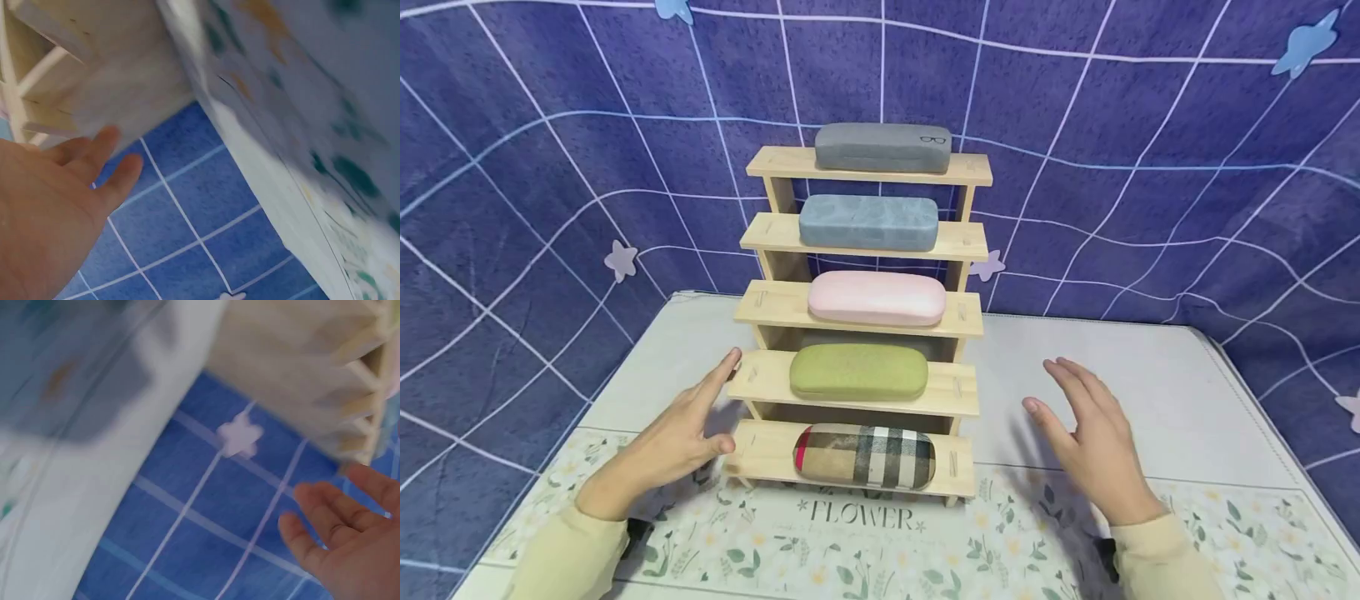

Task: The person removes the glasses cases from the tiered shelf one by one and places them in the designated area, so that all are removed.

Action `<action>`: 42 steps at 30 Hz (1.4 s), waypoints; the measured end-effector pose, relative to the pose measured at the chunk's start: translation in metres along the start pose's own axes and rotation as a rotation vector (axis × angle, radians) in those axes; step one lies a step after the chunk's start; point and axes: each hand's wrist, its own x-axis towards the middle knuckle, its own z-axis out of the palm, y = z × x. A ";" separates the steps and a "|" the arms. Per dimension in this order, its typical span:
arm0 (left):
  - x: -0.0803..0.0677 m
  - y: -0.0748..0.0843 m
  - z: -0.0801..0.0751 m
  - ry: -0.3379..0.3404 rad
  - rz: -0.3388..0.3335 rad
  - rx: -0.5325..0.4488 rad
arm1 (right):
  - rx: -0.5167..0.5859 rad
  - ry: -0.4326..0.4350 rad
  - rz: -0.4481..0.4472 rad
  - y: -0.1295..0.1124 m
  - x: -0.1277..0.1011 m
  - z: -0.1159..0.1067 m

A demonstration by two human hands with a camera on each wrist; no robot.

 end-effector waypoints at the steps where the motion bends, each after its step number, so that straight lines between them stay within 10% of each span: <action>1: 0.001 0.003 0.000 -0.024 -0.023 -0.047 | 0.014 0.026 -0.016 -0.008 0.000 -0.001; 11: 0.001 0.013 0.006 -0.170 -0.214 -0.389 | 0.300 -0.123 -0.146 -0.068 -0.013 0.027; 19: -0.003 0.013 0.009 -0.283 -0.298 -0.280 | 0.148 -0.337 -0.110 -0.084 -0.028 0.053; 28: -0.005 0.012 0.005 -0.345 -0.306 -0.263 | 0.044 -0.331 -0.130 -0.085 -0.028 0.065; 42: -0.006 0.008 0.005 -0.400 -0.312 -0.319 | 0.264 -0.420 0.111 -0.070 -0.027 0.045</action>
